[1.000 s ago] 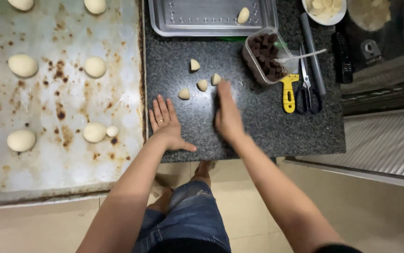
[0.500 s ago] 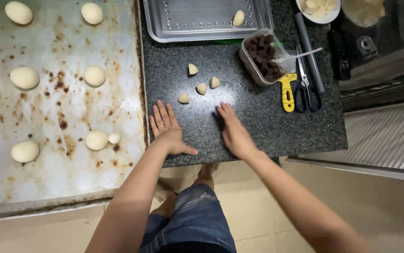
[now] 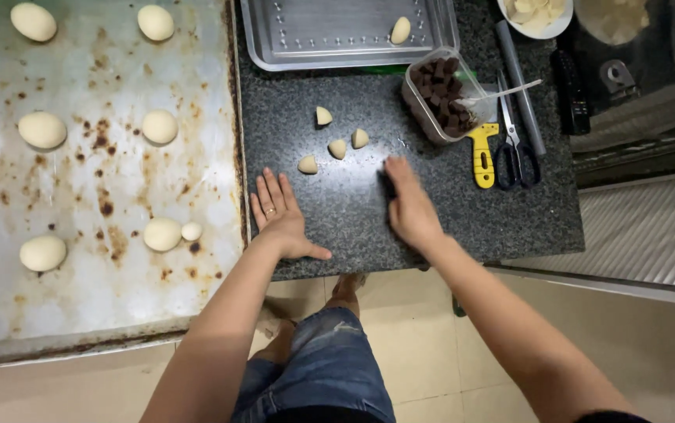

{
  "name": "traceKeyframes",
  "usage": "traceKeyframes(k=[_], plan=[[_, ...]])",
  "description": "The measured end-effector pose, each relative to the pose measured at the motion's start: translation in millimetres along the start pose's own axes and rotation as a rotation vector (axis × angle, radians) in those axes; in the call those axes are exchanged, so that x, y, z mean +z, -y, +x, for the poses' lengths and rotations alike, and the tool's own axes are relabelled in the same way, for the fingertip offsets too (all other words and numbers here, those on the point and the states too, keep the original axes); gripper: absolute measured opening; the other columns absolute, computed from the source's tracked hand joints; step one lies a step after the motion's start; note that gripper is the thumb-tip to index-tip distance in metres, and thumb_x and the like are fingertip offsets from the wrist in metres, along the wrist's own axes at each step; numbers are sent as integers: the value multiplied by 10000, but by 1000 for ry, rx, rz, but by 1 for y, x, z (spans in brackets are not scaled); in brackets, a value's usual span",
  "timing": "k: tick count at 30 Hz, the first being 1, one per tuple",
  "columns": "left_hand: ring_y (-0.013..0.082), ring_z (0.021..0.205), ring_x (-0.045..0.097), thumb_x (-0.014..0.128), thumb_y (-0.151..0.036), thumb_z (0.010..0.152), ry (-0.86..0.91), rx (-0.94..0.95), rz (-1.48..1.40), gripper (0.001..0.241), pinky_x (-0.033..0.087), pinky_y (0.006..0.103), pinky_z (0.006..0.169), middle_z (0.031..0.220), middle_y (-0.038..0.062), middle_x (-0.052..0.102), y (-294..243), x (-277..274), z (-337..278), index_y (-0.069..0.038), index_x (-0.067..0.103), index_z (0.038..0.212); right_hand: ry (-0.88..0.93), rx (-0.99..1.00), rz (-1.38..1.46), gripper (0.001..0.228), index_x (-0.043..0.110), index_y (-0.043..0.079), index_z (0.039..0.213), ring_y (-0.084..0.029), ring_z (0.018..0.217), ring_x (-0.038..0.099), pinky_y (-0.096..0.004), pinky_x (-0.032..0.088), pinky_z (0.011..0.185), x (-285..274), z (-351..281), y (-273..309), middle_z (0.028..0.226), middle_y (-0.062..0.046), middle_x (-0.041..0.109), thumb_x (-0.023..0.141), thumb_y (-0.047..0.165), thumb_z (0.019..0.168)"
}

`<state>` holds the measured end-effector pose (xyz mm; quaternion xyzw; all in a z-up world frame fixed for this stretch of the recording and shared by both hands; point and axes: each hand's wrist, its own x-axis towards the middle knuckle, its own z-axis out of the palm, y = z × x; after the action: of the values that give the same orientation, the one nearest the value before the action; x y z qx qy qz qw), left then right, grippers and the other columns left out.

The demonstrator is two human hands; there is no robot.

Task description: Shaping dough and cutting small pieces using scissors on a bakery counter.

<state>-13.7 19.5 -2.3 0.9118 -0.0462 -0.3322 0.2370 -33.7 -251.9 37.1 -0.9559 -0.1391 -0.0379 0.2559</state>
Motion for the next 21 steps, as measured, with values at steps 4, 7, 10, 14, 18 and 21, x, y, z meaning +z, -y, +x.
traceKeyframes(k=[4,7,10,14,18,21], plan=[[456,1468,-352,1028,-599,340,-4,-10,21,1854,-245,609,1165,1597,291,-350,-1,0,-1,42,-210,1562,-125,49,-71,805,388,-9,1554,-413,1519,289,-517,198,1253,21,49,8,1588,-252,400,568,-92,773],[453,1462,-363,1033,-571,349,-11,5,-20,1843,-257,603,1162,1590,286,-364,-1,-2,-2,39,-214,1561,-145,26,183,665,397,-54,1519,-513,1458,332,-556,243,1241,24,34,38,1529,-367,404,442,-138,861],[448,1461,-367,1039,-568,363,7,-11,-9,1839,-257,599,1166,1586,281,-375,0,-3,-3,32,-221,1560,57,8,180,859,348,38,1581,-418,1526,267,-489,202,1260,16,-1,34,1627,-226,352,492,-118,749],[446,1465,-363,1028,-604,353,28,-14,13,1849,-249,602,1172,1594,283,-361,-2,-8,-1,34,-215,1564,-89,54,-57,789,338,-31,1570,-448,1509,278,-529,200,1251,18,33,-2,1594,-302,355,522,-70,803],[444,1468,-358,1035,-592,335,14,-25,2,1861,-256,596,1171,1596,280,-359,-1,-1,-2,33,-215,1563,-124,52,98,814,294,-74,1565,-512,1491,267,-543,192,1260,37,48,27,1582,-371,317,516,-163,787],[435,1467,-365,1035,-601,327,14,-29,-6,1871,-261,594,1169,1596,267,-369,1,-1,0,25,-221,1564,25,28,162,929,276,19,1604,-422,1530,257,-479,188,1268,27,5,45,1639,-253,308,529,-141,725]])
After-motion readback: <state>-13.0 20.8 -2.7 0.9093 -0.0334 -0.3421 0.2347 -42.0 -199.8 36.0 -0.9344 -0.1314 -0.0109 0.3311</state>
